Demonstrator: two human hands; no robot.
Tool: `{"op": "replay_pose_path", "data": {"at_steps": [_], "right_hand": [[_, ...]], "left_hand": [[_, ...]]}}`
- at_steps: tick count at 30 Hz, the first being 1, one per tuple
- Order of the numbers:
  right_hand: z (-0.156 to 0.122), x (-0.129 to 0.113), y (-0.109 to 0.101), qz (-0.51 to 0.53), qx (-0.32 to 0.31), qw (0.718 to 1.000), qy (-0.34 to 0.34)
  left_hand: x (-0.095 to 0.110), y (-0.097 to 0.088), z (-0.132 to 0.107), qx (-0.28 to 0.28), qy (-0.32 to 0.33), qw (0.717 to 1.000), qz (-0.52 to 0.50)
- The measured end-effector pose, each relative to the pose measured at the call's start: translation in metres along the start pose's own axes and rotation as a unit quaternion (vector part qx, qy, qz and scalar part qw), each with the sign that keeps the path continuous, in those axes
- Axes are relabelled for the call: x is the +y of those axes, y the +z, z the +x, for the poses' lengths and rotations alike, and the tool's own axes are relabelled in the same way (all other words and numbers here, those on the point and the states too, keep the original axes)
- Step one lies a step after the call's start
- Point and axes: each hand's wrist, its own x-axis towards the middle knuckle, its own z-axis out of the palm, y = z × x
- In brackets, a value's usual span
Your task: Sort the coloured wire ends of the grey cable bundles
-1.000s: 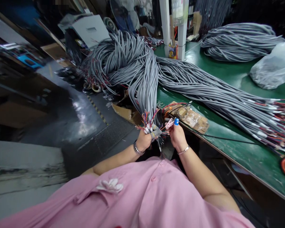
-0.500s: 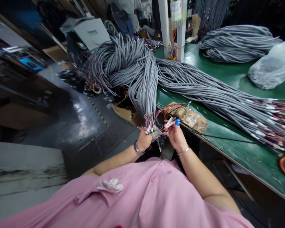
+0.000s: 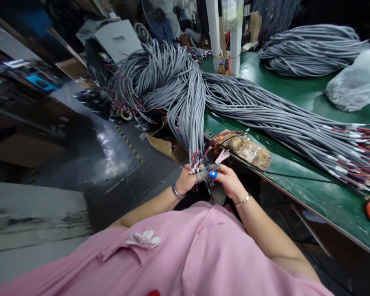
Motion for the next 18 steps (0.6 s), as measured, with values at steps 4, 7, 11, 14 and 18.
{"op": "replay_pose_path", "data": {"at_steps": [4,7,11,14,18], "right_hand": [[0.0,0.005,0.005,-0.01,0.038,0.999,-0.01],[-0.001,0.008,0.007,-0.009,0.051,0.999,-0.015],[-0.001,0.009,0.009,0.007,0.072,0.997,-0.023],[-0.002,0.009,0.01,0.012,0.062,0.997,-0.034],[-0.004,0.008,0.012,0.007,0.043,0.998,-0.039]], "left_hand": [[0.003,0.001,0.0,-0.009,0.008,1.0,0.002],[0.002,0.0,-0.001,-0.01,0.004,1.0,0.0],[-0.002,-0.002,-0.002,-0.008,-0.009,1.0,-0.004],[0.001,-0.002,-0.002,-0.012,-0.014,1.0,0.0],[0.01,0.0,-0.003,-0.027,-0.019,0.999,0.001]]}}
